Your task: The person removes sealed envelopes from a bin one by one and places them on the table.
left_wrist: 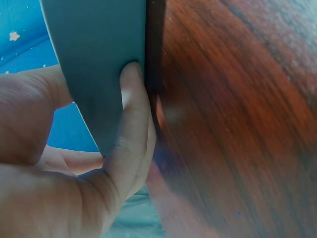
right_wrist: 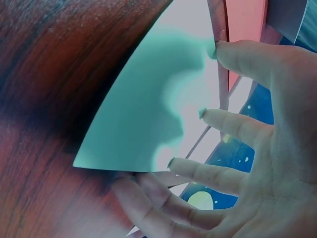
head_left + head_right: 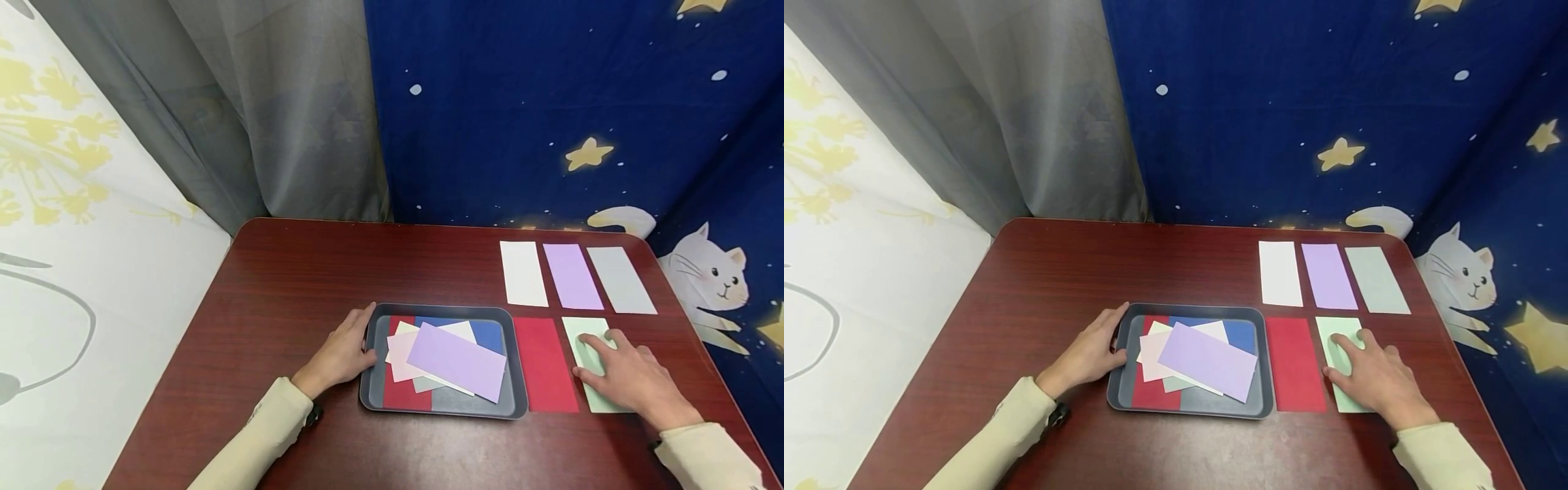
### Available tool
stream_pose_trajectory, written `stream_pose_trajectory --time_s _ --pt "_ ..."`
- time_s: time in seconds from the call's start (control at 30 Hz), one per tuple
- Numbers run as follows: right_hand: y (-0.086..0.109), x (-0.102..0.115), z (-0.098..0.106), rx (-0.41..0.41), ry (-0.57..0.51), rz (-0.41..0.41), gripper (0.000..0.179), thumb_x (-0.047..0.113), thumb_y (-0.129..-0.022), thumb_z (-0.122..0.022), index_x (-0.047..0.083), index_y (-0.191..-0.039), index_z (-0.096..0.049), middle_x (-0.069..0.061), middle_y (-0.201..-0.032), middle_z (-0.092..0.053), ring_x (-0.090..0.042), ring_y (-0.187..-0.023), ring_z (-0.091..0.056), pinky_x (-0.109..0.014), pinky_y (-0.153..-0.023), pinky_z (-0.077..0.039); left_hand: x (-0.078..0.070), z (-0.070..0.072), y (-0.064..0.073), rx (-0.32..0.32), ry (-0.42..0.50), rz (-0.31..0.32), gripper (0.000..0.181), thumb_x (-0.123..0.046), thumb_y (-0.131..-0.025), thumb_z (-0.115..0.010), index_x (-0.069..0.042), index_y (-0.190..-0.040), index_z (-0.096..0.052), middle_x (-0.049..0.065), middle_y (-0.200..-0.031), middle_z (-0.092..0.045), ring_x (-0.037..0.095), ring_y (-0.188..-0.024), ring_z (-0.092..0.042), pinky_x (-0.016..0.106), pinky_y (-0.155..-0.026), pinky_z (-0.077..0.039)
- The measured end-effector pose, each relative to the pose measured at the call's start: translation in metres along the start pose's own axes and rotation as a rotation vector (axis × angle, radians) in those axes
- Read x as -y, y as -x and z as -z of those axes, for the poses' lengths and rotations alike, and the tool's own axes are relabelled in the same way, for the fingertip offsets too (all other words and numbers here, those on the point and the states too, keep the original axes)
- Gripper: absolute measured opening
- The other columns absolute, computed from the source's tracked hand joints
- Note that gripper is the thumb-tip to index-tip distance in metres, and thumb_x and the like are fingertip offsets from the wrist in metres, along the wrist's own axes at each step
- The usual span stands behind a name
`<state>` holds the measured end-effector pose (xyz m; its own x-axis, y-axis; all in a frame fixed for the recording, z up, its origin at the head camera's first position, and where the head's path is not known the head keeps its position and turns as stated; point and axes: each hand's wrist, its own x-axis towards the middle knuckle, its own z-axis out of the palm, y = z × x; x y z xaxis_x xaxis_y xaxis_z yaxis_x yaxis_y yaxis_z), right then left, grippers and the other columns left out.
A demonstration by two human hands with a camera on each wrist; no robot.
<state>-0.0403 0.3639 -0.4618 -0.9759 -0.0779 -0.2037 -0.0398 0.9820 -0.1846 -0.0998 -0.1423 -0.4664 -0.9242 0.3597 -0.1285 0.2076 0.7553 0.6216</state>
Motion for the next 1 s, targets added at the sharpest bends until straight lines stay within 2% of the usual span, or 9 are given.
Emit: stream_pose_trajectory --time_s 0.33,0.53,0.8,1.0 --pt "0.001 0.001 0.0 -0.006 0.012 -0.01 0.07 0.045 -0.095 -0.083 0.005 -0.147 -0.06 -0.041 -0.137 -0.04 -0.06 -0.091 -0.057 -0.073 -0.064 -0.055 0.002 -0.002 0.0 -0.002 0.003 0.001 0.091 -0.003 -0.094 -0.081 -0.002 -0.171 -0.034 0.019 -0.152 -0.052 0.01 -0.073 -0.056 0.036 -0.071 -0.053" --pt "0.0 0.007 0.005 -0.036 0.047 0.003 0.067 0.045 -0.095 -0.083 0.005 -0.145 -0.063 -0.039 -0.135 -0.044 -0.061 -0.103 -0.053 -0.069 -0.061 -0.056 0.002 -0.002 0.0 -0.005 0.002 -0.004 0.091 -0.004 -0.094 -0.081 -0.002 -0.171 -0.034 0.019 -0.153 -0.052 0.01 -0.072 -0.056 0.036 -0.071 -0.053" --pt "0.0 0.033 0.012 -0.133 0.138 0.081 0.061 0.04 -0.091 -0.087 0.005 -0.138 -0.072 -0.035 -0.131 -0.058 -0.061 -0.113 -0.054 -0.072 -0.071 -0.058 0.001 -0.001 0.0 -0.013 -0.001 -0.016 0.091 -0.003 -0.093 -0.08 -0.001 -0.171 -0.034 0.018 -0.15 -0.053 0.009 -0.073 -0.056 0.035 -0.069 -0.052" --pt "-0.002 0.061 0.015 -0.202 0.131 0.132 0.061 0.034 -0.087 -0.088 0.002 -0.136 -0.074 -0.034 -0.134 -0.06 -0.058 -0.118 -0.055 -0.072 -0.082 -0.056 0.002 -0.002 0.0 -0.015 -0.006 -0.017 0.09 -0.003 -0.093 -0.08 -0.001 -0.171 -0.034 0.019 -0.152 -0.053 0.009 -0.073 -0.056 0.036 -0.071 -0.052"
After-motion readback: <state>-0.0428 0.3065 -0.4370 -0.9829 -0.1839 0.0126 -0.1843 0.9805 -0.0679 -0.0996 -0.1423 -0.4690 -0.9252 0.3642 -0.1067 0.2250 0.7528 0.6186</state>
